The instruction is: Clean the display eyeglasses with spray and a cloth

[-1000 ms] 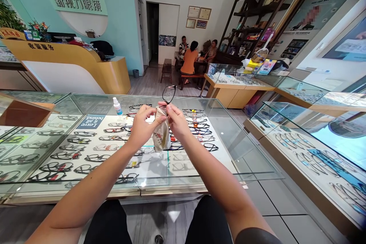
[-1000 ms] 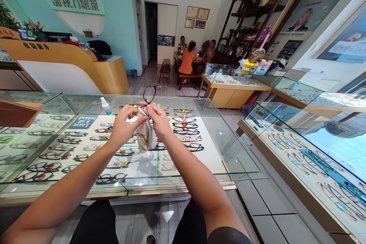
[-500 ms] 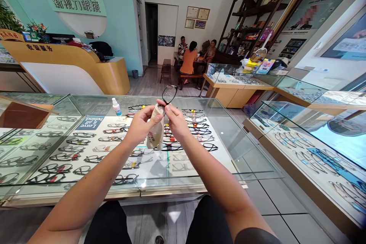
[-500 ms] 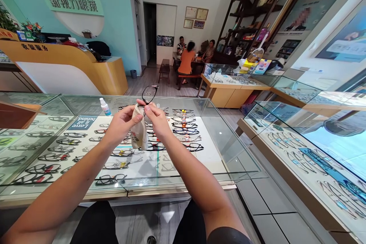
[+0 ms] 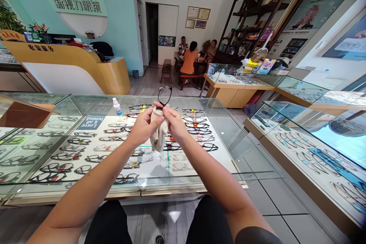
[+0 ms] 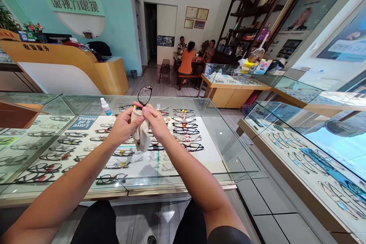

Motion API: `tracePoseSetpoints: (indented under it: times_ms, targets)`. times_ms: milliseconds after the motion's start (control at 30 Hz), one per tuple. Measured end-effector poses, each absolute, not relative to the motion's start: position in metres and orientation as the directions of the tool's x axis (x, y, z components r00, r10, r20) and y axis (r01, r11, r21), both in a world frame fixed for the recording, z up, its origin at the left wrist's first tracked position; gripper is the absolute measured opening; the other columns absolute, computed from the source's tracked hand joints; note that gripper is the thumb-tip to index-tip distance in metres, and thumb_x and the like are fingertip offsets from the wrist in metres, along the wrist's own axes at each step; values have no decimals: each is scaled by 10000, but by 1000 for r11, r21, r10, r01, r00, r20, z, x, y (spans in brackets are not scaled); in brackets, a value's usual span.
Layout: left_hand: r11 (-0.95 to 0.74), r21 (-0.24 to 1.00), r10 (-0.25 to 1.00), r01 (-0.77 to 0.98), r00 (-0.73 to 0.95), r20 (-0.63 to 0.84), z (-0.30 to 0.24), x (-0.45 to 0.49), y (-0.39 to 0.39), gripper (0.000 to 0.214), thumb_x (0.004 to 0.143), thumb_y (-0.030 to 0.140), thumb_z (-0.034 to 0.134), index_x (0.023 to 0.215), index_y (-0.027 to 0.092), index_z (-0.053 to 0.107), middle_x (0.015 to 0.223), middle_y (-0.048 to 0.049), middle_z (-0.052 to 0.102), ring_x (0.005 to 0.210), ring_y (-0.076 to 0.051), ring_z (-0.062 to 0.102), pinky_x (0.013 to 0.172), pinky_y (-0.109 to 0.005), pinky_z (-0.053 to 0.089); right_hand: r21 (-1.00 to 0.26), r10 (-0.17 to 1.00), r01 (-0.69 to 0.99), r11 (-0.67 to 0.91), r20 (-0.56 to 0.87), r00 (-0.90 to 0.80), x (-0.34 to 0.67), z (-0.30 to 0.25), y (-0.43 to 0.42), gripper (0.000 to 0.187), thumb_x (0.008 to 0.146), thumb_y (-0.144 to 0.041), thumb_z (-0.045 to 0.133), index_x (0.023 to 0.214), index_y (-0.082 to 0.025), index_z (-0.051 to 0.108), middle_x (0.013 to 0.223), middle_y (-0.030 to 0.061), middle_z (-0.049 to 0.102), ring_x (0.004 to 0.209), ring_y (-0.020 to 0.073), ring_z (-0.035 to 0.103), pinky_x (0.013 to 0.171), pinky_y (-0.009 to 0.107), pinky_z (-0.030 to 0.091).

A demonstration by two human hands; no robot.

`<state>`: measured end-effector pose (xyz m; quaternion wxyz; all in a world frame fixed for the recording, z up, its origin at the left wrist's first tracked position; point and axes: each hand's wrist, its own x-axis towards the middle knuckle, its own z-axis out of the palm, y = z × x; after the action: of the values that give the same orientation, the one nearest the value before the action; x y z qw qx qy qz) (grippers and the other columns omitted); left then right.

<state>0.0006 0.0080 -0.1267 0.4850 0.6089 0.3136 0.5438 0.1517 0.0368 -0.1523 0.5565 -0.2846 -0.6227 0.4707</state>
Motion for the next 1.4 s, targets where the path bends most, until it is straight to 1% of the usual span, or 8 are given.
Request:
tracePoseSetpoints:
  times_ms: [167, 267, 367, 500, 800, 933, 1167, 1400]
  targets:
    - [-411, 901, 888, -138, 161, 430, -133, 2, 8, 569, 824, 642, 927, 1113, 199, 719, 853, 1, 681, 768, -163, 613, 742, -265, 509, -907, 875, -259, 333, 400, -273, 153, -146, 31, 649, 920, -842, 693, 1173, -274, 880, 1092, 72, 749, 1000, 238, 650, 988, 393, 569]
    - [-425, 895, 886, -138, 138, 442, -134, 1, 9, 569, 824, 666, 917, 1093, 201, 729, 880, -11, 703, 799, -174, 618, 775, -274, 508, -891, 857, -256, 376, 439, -271, 153, -142, 30, 605, 921, -822, 704, 1100, -277, 896, 1154, 83, 762, 1105, 262, 645, 1100, 421, 527]
    - [-384, 914, 907, -127, 130, 400, -133, -1, 11, 584, 815, 694, 909, 1054, 184, 752, 861, -19, 716, 753, -164, 581, 699, -261, 458, -853, 817, -223, 472, 518, -252, 153, -139, 30, 568, 940, -804, 696, 970, -271, 891, 1194, 93, 799, 1226, 287, 616, 1214, 460, 452]
    - [-300, 945, 937, -128, 148, 317, -134, -3, 14, 664, 771, 757, 913, 1018, 161, 756, 773, -5, 687, 651, -132, 504, 607, -246, 387, -840, 793, -179, 512, 542, -277, 154, -140, 33, 617, 936, -834, 679, 761, -261, 826, 1155, 97, 830, 1194, 299, 596, 1207, 492, 440]
    - [-258, 953, 903, -159, 312, 296, -138, -8, 20, 740, 845, 745, 872, 1275, 170, 695, 1008, -61, 784, 805, -186, 677, 740, -272, 525, -864, 834, -161, 476, 502, -228, 156, -144, 37, 633, 939, -832, 681, 1025, -247, 906, 1233, 103, 799, 1186, 278, 593, 1215, 460, 416]
    - [-305, 936, 901, -174, 266, 343, -139, -8, 20, 664, 835, 683, 913, 1218, 180, 710, 984, -36, 775, 773, -156, 639, 717, -249, 498, -853, 811, -122, 508, 521, -268, 157, -143, 36, 665, 967, -848, 621, 1131, -268, 902, 1216, 92, 807, 1183, 280, 600, 1238, 479, 405]
    - [-391, 917, 908, -75, 133, 398, -138, -4, 16, 667, 881, 790, 801, 1085, 157, 756, 867, -32, 740, 742, -159, 582, 673, -259, 424, -817, 766, -112, 566, 571, -294, 157, -141, 34, 643, 981, -827, 626, 874, -245, 879, 1203, 110, 798, 1212, 296, 608, 1249, 487, 400]
    - [-276, 952, 938, -131, 178, 297, -147, -6, 30, 766, 823, 893, 774, 1022, 152, 786, 782, -20, 704, 695, -148, 561, 647, -260, 433, -877, 851, -183, 444, 477, -220, 160, -148, 42, 585, 940, -793, 706, 1090, -263, 903, 1183, 100, 732, 1210, 300, 619, 1222, 493, 440]
